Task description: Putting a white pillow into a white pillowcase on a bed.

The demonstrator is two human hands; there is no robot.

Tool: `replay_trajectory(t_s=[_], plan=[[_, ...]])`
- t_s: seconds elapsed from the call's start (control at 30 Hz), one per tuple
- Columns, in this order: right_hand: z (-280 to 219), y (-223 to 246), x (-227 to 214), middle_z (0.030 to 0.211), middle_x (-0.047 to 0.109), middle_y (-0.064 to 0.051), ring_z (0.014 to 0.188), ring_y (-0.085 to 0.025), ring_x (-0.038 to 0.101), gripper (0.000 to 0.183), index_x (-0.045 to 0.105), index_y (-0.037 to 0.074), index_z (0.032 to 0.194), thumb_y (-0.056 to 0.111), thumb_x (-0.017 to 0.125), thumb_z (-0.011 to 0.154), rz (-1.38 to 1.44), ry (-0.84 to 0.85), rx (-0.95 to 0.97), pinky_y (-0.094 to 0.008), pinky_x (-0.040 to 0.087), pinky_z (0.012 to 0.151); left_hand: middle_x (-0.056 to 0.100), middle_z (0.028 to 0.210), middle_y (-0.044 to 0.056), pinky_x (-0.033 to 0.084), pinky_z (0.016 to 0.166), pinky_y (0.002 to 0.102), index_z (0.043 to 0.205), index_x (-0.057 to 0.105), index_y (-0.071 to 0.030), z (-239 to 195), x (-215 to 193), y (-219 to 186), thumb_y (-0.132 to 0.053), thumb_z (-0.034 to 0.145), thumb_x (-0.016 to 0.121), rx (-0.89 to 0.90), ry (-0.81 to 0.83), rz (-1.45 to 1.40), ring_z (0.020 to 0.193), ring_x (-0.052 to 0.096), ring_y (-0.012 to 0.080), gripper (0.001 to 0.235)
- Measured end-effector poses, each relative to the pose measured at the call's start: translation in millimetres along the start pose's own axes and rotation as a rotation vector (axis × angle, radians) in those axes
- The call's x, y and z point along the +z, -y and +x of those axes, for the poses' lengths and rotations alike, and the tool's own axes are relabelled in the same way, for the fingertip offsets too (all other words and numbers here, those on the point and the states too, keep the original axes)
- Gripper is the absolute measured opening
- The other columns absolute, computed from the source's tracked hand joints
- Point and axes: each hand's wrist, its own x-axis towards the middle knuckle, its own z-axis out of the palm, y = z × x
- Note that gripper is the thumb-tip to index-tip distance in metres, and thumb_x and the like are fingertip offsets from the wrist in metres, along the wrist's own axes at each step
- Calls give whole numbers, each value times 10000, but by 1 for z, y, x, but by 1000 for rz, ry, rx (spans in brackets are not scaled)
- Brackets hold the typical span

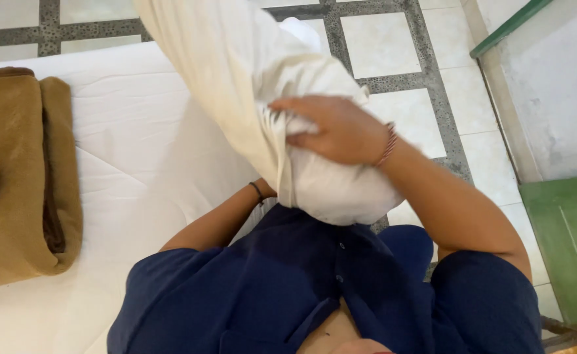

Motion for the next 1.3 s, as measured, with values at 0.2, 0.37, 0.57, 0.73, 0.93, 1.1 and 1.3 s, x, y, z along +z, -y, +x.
replay_trajectory(t_s=[0.2, 0.37, 0.57, 0.73, 0.93, 1.1, 1.3], plan=[[1, -57, 67, 1115, 702, -117, 1024, -282, 680, 539, 582, 180, 1443, 312, 700, 933, -24, 430, 51, -376, 534, 925, 569, 1452, 99, 529, 1025, 414, 1490, 464, -94, -82, -70, -63, -353, 902, 636, 14, -225, 432, 1275, 589, 253, 666], [19, -119, 46, 1274, 647, -209, 1153, -388, 618, 644, 716, 128, 1326, 150, 706, 682, -351, 154, -244, -482, 480, 886, 511, 1532, 115, 485, 1100, 437, 1566, 399, -75, -129, -49, -70, -501, 1031, 475, 319, -271, 131, 1357, 536, 291, 688], [-37, -162, 117, 949, 671, -146, 901, -364, 656, 146, 696, 59, 1047, 177, 695, 961, -194, -181, -74, -436, 518, 794, 541, 1479, 103, 492, 1068, 428, 1514, 455, -90, -86, -34, -99, -473, 1021, 533, 433, -291, 331, 1319, 554, 275, 629], [-48, -83, 103, 852, 609, -140, 811, -365, 625, 104, 622, 39, 981, 135, 593, 1011, 76, -365, -15, -434, 501, 718, 572, 1425, 91, 499, 1036, 420, 1461, 510, -105, -29, -16, -136, -444, 1011, 590, 530, -295, 531, 1280, 572, 260, 570], [-17, -52, 105, 860, 626, -158, 794, -380, 616, 135, 632, 20, 969, 153, 655, 980, -91, -431, -77, -457, 487, 680, 609, 1361, 77, 507, 997, 410, 1398, 578, -121, 7, -19, -164, -409, 998, 658, 641, -347, 764, 1233, 594, 242, 499], [-23, -96, 131, 862, 633, -124, 796, -336, 629, 125, 641, 36, 977, 148, 677, 1018, -231, -401, 58, -435, 487, 657, 640, 1307, 66, 514, 966, 402, 1346, 634, -134, -21, -42, -147, -379, 988, 714, 726, -435, 919, 1194, 612, 227, 441], [-45, -104, 132, 873, 594, -72, 802, -284, 605, 133, 650, 81, 964, 173, 743, 934, -324, -394, -31, -408, 480, 702, 669, 1187, 108, 529, 901, 411, 1197, 713, -108, -110, 64, -117, -289, 873, 831, 864, -127, 1618, 1097, 647, 285, 389]])
